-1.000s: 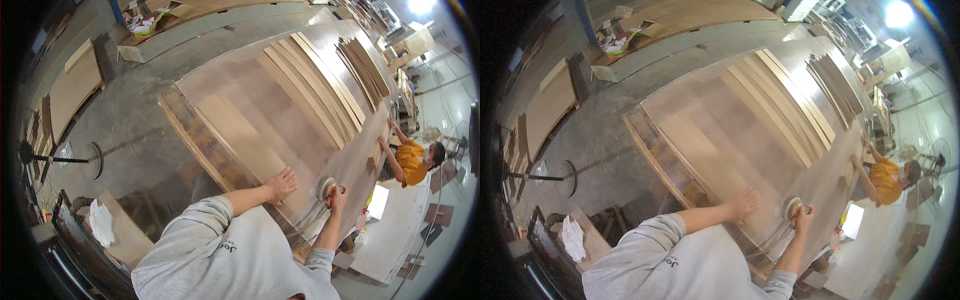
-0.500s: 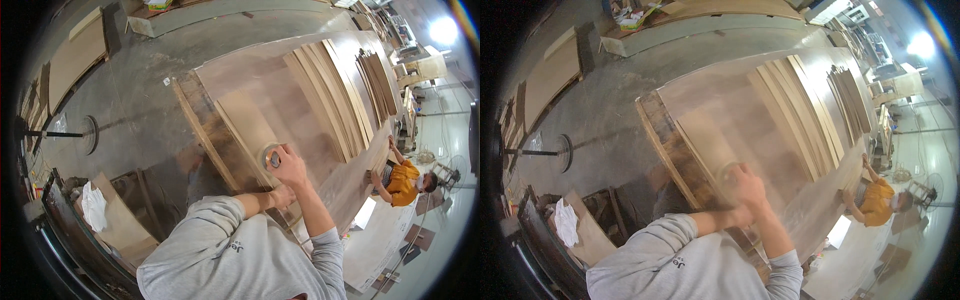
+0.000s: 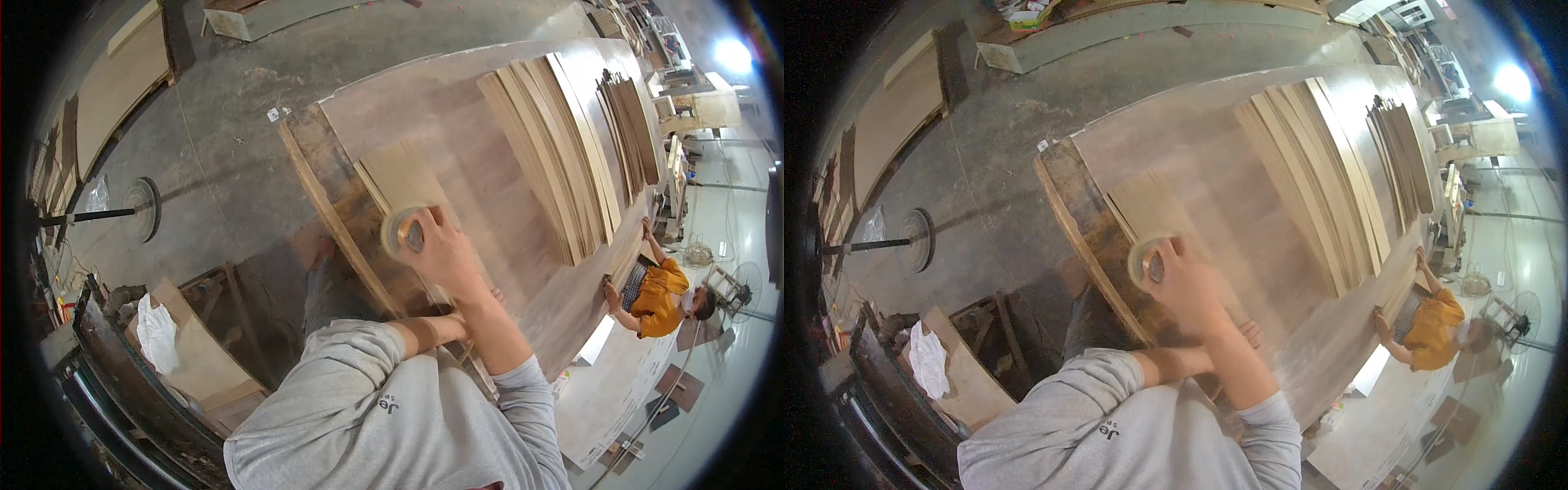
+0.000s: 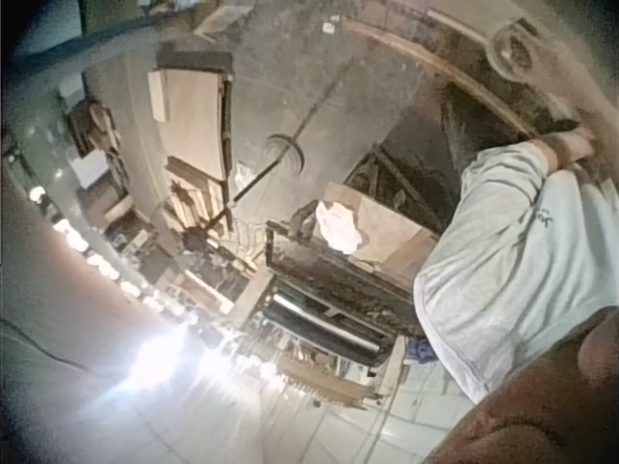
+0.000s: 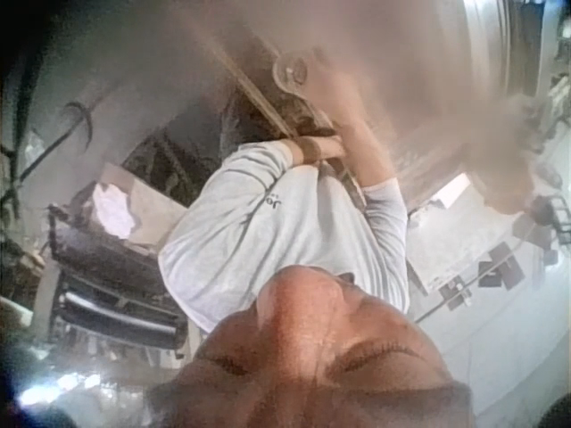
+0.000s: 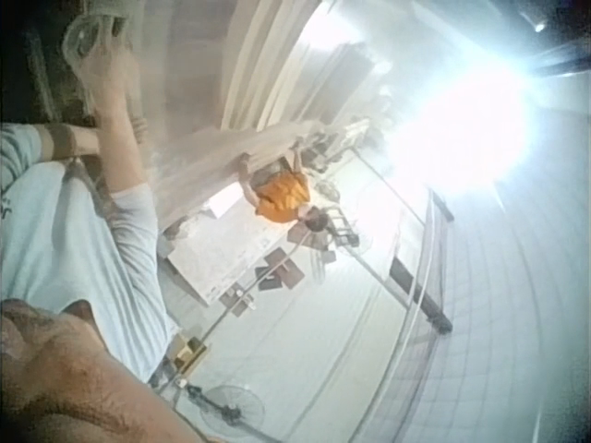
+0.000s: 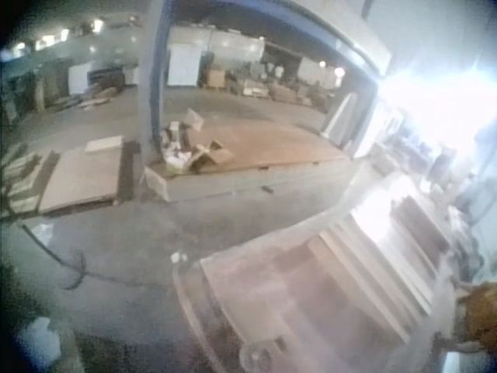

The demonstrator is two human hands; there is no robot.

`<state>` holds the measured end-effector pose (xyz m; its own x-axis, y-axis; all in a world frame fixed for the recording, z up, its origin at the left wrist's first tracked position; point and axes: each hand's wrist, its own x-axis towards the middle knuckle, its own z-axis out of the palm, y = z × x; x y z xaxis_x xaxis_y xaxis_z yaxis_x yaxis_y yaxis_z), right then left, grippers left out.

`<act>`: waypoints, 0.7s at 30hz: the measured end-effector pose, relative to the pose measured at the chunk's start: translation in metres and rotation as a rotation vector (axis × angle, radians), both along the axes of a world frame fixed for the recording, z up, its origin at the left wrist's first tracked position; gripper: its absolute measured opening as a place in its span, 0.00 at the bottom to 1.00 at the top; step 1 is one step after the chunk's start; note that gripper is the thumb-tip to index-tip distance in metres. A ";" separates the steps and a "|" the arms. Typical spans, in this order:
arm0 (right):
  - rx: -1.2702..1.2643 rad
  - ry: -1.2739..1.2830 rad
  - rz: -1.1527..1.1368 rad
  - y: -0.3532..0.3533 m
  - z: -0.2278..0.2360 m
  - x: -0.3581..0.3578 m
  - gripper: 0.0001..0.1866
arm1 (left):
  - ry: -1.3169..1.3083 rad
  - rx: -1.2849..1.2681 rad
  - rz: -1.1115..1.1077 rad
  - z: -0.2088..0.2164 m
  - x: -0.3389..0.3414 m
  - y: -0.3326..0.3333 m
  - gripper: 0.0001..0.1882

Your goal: Sanding wood panels with an orbital sander and stacking them on a table.

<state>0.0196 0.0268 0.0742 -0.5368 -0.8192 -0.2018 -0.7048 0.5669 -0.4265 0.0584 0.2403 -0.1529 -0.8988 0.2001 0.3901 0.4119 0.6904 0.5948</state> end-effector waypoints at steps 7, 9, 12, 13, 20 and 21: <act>0.190 0.049 -0.029 0.049 -0.001 -0.009 0.21 | -0.096 0.009 -0.072 0.017 0.007 -0.003 0.35; 0.182 0.030 -0.018 0.070 0.006 -0.003 0.20 | -0.043 -0.188 -0.047 0.010 0.009 -0.001 0.35; 0.178 0.028 -0.026 0.058 0.004 0.002 0.19 | 0.118 -0.838 0.172 0.004 0.011 0.008 0.35; 0.180 0.053 -0.048 0.041 0.002 0.002 0.18 | 0.148 -0.980 0.197 0.004 0.011 0.009 0.35; -0.094 0.057 0.052 -0.086 -0.011 -0.009 0.22 | -0.218 -0.226 -0.248 0.058 0.007 -0.039 0.34; -0.095 0.055 0.051 -0.084 -0.013 -0.008 0.22 | -0.155 -0.211 -0.148 0.044 0.008 -0.025 0.34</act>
<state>0.0115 -0.0574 0.0610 -0.5021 -0.8598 -0.0933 -0.7555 0.4886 -0.4365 0.0659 0.2157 -0.1087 -0.8995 0.3952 0.1863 0.4325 0.7445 0.5086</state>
